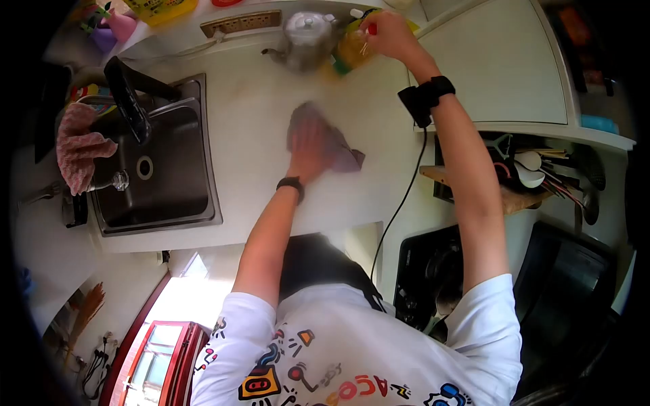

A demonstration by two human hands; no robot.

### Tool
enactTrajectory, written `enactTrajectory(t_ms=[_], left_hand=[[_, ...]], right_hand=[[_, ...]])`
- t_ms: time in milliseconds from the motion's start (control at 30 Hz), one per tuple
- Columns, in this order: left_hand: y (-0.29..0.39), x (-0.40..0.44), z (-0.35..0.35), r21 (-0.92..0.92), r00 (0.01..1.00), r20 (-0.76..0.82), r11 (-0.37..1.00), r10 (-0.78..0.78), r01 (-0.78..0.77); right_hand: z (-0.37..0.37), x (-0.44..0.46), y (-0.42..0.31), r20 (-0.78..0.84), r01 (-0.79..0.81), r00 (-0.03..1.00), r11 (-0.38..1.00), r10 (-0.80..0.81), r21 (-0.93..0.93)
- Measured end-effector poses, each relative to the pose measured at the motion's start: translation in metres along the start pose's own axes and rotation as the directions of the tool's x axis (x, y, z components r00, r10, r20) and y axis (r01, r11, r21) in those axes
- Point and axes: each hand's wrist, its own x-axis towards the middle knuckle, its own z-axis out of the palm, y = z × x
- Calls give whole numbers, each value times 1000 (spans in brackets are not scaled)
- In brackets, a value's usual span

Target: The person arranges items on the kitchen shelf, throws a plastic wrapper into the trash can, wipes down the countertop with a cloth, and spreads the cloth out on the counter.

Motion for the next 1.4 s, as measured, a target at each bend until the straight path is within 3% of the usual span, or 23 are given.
enactTrajectory(t_ms=[67,267,433,567,667,833,933,1033,1133,1400], left_hand=[[-2,6,1,34,999,-43,999,2,0],[5,4,-19,32,997,74,999,-33,31],[0,-3,-5,18,999,-21,1000,-25,25],[-3,-33,-23,7,997,-54,999,-50,51],[-15,-66,-31,-103,983,-33,979,-180,176],[-46,-120,-2,8,972,-158,984,-176,179],[-58,-135,6,-21,974,-122,981,-192,191],[-59,-142,5,-53,976,-109,982,-188,184],[-58,-140,5,-67,975,-116,981,-191,184],[-50,-145,-6,-43,978,-73,981,-193,190]], right_hand=[[-20,5,-6,-1,40,999,999,-40,-15],[-110,-30,-77,15,-40,999,999,40,-6],[-132,-52,-88,28,18,999,998,-20,56],[-117,-55,-105,-56,141,989,984,-136,112],[-95,-50,-130,-93,175,982,978,-165,115],[-2,-35,-131,-15,249,968,964,-249,95],[31,-36,-146,-18,135,991,986,-134,100],[31,-22,-151,110,242,966,968,-234,-64],[31,-7,-144,86,324,942,946,-323,8],[44,2,-133,62,232,970,971,-235,56]])
